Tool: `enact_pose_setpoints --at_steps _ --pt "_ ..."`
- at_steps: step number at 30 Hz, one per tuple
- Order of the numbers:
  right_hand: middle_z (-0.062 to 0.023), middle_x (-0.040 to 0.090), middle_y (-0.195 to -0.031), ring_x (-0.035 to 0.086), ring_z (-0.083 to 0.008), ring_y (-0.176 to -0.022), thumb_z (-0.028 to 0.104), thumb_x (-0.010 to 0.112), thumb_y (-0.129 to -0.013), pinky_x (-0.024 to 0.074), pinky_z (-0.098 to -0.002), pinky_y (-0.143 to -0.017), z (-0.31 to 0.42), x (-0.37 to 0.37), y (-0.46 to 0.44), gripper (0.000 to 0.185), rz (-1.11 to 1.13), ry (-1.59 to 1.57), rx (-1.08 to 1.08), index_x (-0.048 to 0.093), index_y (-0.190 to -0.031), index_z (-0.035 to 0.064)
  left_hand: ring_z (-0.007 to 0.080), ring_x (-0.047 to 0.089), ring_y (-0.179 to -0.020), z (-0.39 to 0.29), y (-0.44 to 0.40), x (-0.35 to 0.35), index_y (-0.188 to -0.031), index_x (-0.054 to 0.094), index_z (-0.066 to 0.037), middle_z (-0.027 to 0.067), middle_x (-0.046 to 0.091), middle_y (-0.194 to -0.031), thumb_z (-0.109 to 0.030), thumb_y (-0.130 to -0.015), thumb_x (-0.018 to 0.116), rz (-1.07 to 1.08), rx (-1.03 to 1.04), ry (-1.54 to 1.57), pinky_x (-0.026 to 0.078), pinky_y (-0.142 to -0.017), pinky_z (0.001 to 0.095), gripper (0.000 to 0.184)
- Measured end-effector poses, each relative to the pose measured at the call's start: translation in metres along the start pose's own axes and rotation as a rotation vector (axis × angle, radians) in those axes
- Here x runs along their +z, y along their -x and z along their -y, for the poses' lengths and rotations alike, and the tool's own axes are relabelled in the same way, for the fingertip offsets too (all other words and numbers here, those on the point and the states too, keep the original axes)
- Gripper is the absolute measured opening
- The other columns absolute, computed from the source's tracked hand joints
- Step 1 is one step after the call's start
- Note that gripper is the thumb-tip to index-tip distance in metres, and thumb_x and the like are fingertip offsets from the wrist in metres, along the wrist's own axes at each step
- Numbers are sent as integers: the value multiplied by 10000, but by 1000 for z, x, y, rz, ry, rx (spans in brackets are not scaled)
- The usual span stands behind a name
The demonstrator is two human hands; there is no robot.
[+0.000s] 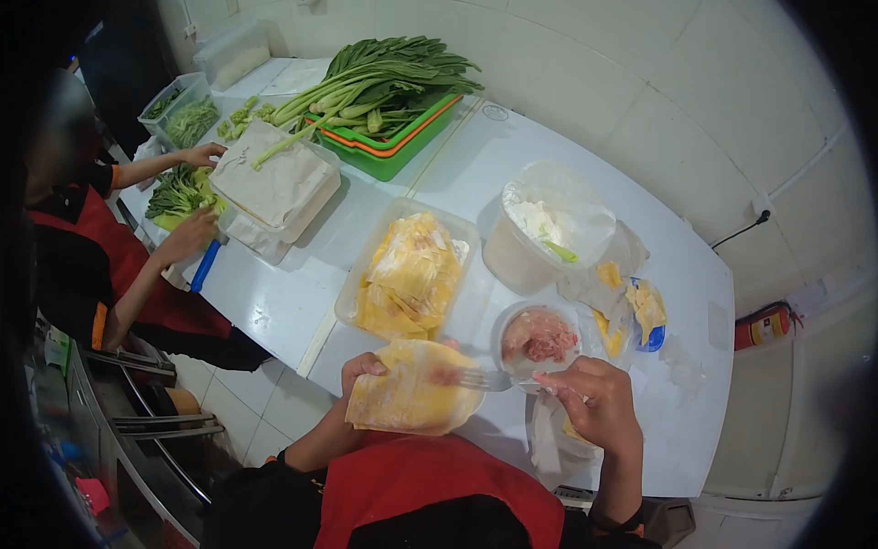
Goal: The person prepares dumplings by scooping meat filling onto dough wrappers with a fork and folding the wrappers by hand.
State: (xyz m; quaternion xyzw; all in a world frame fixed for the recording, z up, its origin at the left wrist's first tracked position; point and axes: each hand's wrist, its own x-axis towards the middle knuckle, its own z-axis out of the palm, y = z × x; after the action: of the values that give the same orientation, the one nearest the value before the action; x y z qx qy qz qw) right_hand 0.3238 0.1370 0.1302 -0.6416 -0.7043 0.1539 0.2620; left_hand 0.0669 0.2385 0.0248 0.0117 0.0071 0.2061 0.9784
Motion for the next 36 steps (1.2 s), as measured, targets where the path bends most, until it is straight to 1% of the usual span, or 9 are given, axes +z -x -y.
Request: enact_pose_setpoints --at_steps 8,11,17,23,26,29,32,33,36 --pt "-73 576 -626 522 -169 -555 2 606 -721 402 -268 -526 -2 4 12 242 -192 -146 154 712 -917 98 365 450 -1160 -3 1 -3 -1349 243 42 245 402 -1278 -249 -611 519 34 73 61 388 -963 453 839" --pt "-73 572 -622 517 -184 -548 5 613 -713 398 -283 -520 2 20 9 234 -124 -153 28 711 -905 95 361 449 -1162 -1 -1 1 -1354 242 34 239 399 -1284 -249 -615 519 31 89 3 388 -962 449 838" --pt "-71 558 -616 509 -223 -544 21 623 -703 396 -309 -508 8 26 4 225 -171 38 -38 708 -891 112 354 447 -1164 2 -1 5 -1364 240 19 226 394 -1296 -249 -621 520 31 94 -46 387 -960 440 837" --pt "-76 560 -627 518 -237 -553 -10 622 -680 408 -303 -516 13 20 8 268 -213 135 3 703 -903 115 346 445 -1167 3 2 -2 -1373 237 4 214 389 -1307 -249 -628 520 21 73 -4 387 -958 431 836" --pt "-78 565 -653 536 -195 -572 -32 611 -704 417 -286 -533 9 17 12 248 -268 150 66 692 -910 80 343 444 -1168 3 5 -7 -1378 236 -4 208 386 -1313 -249 -631 520 20 79 8 386 -957 427 836" --pt "-48 584 -751 523 -108 -660 11 590 -800 413 -233 -606 -6 23 20 164 -345 -229 216 640 -955 3 339 443 -1169 3 4 -8 -1383 235 -11 202 383 -1319 -249 -635 521 24 91 -13 386 -956 422 836" --pt "-5 546 -789 489 -71 -716 59 578 -838 406 -220 -656 -8 41 17 169 -312 -624 285 595 -995 -1 335 442 -1170 5 0 -4 -1388 234 -19 196 381 -1324 -249 -638 521 32 102 -67 386 -955 418 835" --pt "6 561 -782 485 -64 -714 27 562 -846 392 -211 -612 -11 48 15 182 -277 -674 261 574 -1026 3 334 442 -1171 6 0 -1 -1390 234 -22 194 380 -1326 -249 -639 521 32 107 -92 385 -955 417 835" --pt "37 530 -763 444 -34 -670 59 598 -832 361 -185 -600 5 61 7 147 -183 -958 548 590 -971 11 304 424 -1197 6 -3 9 -1400 218 -26 179 364 -1348 -244 -633 516 42 122 -154 383 -956 397 851"
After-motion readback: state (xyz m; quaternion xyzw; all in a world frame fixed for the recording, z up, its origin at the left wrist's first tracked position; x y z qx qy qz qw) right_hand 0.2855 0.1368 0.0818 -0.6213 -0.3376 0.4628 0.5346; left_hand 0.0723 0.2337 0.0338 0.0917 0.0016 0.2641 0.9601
